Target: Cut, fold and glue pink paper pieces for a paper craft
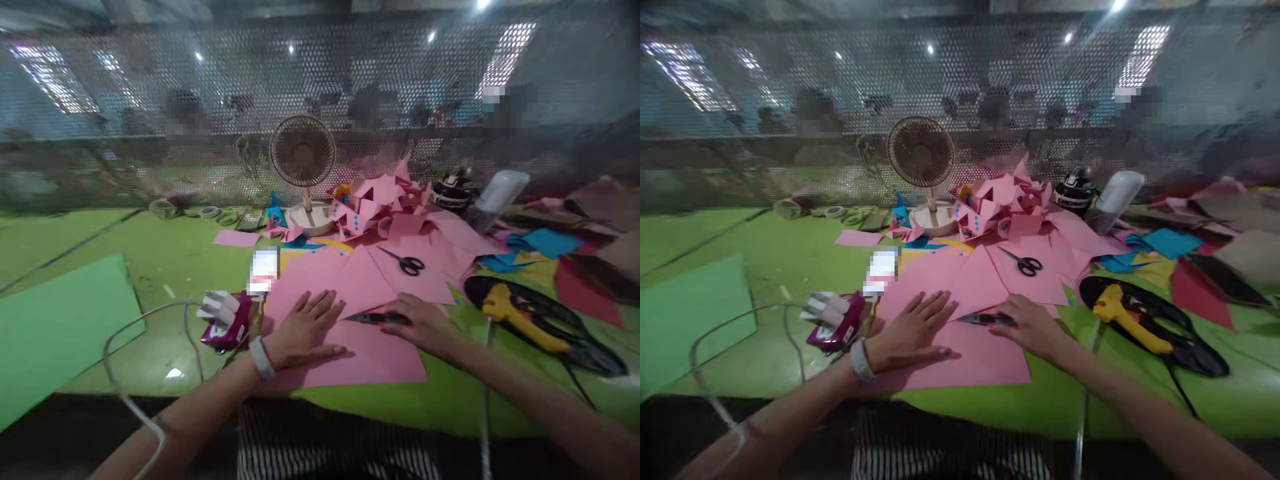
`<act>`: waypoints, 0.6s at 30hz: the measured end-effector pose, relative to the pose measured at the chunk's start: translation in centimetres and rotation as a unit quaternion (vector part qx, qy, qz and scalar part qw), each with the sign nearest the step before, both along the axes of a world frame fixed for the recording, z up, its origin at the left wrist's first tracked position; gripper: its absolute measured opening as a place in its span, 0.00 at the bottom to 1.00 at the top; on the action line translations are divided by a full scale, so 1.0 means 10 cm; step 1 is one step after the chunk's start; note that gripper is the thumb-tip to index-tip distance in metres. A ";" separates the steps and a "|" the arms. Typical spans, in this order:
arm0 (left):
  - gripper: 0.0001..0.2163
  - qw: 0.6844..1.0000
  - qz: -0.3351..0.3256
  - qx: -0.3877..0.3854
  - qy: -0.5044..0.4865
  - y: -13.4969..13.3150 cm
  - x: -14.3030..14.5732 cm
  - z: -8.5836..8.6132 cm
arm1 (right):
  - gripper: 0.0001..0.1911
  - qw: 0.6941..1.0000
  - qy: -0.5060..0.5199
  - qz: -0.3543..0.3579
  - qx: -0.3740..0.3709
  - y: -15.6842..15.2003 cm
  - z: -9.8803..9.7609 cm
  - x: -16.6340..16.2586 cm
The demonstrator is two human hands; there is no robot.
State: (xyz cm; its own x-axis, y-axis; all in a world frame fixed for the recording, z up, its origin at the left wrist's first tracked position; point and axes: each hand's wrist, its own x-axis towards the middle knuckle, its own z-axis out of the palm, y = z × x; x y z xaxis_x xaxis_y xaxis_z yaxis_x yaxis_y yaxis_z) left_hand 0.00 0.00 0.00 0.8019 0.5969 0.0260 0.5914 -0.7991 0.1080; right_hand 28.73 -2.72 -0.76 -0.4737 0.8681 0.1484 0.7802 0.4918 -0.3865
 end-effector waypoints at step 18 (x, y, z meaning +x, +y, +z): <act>0.19 0.998 -0.021 -0.045 -0.027 0.49 -0.13 -0.05 | 0.13 1.000 -0.004 0.009 0.012 -0.01 -0.03 -0.03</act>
State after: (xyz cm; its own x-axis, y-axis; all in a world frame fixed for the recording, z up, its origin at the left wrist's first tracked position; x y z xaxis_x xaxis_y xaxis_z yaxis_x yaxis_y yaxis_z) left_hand -1.35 4.86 -0.48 0.8256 0.5640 0.0179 0.5481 -0.8090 0.2125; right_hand 28.44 -2.85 -1.02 -0.4903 0.8557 0.1654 0.7741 0.5147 -0.3685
